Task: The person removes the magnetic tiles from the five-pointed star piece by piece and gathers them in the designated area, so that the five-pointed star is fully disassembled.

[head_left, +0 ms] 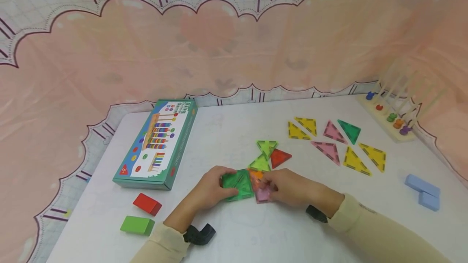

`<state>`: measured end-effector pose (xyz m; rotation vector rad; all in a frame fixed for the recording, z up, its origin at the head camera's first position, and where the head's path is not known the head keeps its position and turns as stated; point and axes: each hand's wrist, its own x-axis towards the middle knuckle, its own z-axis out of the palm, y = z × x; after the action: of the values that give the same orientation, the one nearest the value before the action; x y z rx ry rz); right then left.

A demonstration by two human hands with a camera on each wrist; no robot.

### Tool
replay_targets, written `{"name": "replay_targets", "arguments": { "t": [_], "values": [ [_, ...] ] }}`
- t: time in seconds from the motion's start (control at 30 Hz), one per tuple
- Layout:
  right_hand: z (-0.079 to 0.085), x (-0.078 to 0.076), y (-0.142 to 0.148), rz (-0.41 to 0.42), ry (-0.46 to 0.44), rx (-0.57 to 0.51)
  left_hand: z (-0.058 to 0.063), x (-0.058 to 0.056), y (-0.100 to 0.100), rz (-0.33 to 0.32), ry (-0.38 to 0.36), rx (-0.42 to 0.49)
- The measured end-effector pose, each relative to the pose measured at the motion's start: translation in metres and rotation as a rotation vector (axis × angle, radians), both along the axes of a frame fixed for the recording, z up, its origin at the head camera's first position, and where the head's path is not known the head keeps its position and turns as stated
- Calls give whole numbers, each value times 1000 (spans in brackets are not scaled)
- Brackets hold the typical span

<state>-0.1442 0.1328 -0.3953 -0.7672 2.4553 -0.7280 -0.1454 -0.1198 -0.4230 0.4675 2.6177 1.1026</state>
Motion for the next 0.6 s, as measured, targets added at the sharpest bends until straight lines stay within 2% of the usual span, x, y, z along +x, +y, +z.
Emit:
{"name": "replay_targets", "arguments": {
  "t": [0.1, 0.2, 0.43, 0.6],
  "values": [
    [3, 3, 8, 4, -17, 28, 1, 1, 1, 10, -17, -14],
    [4, 5, 25, -34, -14, 40, 3, 1, 3, 12, -34, -16],
    [1, -1, 75, -241, 64, 42, 5, 1, 3, -6, -33, -15],
    [-2, -12, 106, -334, 97, 57, 5, 0, 3, -8, -38, -14]
  ]
}}
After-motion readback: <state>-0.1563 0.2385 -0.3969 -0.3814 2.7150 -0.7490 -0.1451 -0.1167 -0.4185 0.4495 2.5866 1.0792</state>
